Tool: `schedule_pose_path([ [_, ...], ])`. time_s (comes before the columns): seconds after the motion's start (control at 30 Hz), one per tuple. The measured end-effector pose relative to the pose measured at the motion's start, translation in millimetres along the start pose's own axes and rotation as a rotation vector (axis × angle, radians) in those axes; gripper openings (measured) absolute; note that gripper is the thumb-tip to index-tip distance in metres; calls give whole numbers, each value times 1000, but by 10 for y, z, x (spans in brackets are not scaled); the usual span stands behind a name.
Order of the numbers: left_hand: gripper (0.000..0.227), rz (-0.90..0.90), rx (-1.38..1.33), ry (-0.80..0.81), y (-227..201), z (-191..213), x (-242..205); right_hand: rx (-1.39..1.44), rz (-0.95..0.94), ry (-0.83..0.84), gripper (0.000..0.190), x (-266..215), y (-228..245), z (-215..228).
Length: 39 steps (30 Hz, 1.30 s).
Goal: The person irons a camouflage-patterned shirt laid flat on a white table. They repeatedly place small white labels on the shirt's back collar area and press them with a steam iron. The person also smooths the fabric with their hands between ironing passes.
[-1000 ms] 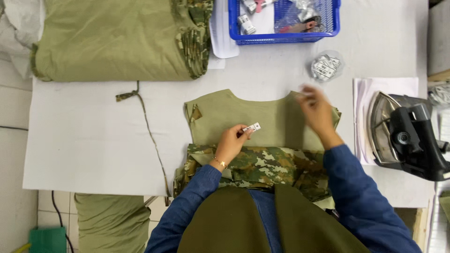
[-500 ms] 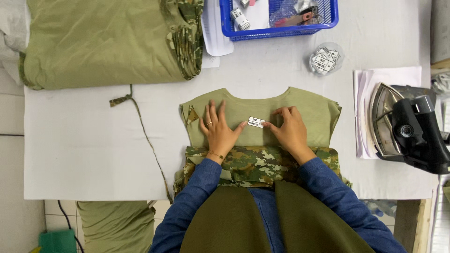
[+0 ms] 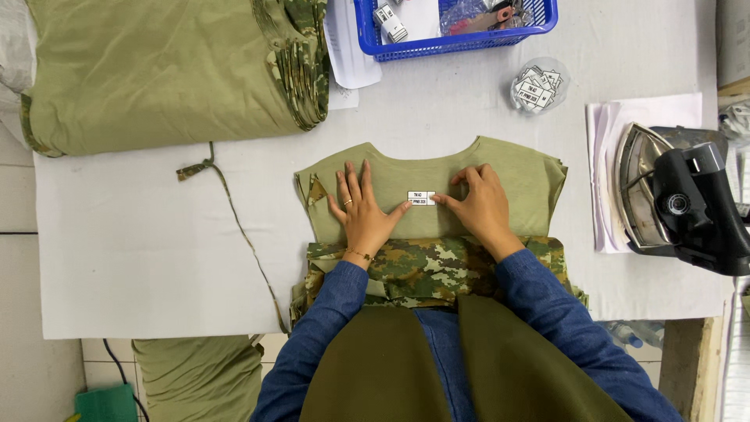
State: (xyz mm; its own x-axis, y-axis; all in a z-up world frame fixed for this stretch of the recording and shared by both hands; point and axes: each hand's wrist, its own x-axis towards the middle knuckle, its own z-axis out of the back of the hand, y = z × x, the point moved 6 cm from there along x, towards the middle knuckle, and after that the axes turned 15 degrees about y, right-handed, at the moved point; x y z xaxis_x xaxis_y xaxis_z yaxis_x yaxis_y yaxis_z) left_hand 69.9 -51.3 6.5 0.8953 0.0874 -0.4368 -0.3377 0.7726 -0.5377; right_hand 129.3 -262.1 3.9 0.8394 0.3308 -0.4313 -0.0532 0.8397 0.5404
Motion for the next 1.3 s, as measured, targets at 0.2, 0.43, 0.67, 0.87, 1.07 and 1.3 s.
schedule_pose_path([
  [0.2,103,6,-11,10,-1,-6,4,9,4,1,43,0,6,12],
  [0.43,103,34,8,25,-23,-37,18,1,-8,8,41,-16,44,30],
  [0.67,100,8,-13,25,-19,-45,14,1,-7,6,42,18,-26,-4],
  [0.87,98,49,-3,20,-131,-5,-12,-38,-11,-3,41,3,28,0],
  [1.07,80,104,68,148,63,199,40,-108,-177,-218,34,-159,-982,678],
  [1.3,62,130,176,-74,993,526,123,-367,-354,-224,48,-948,-2326,1970],
])
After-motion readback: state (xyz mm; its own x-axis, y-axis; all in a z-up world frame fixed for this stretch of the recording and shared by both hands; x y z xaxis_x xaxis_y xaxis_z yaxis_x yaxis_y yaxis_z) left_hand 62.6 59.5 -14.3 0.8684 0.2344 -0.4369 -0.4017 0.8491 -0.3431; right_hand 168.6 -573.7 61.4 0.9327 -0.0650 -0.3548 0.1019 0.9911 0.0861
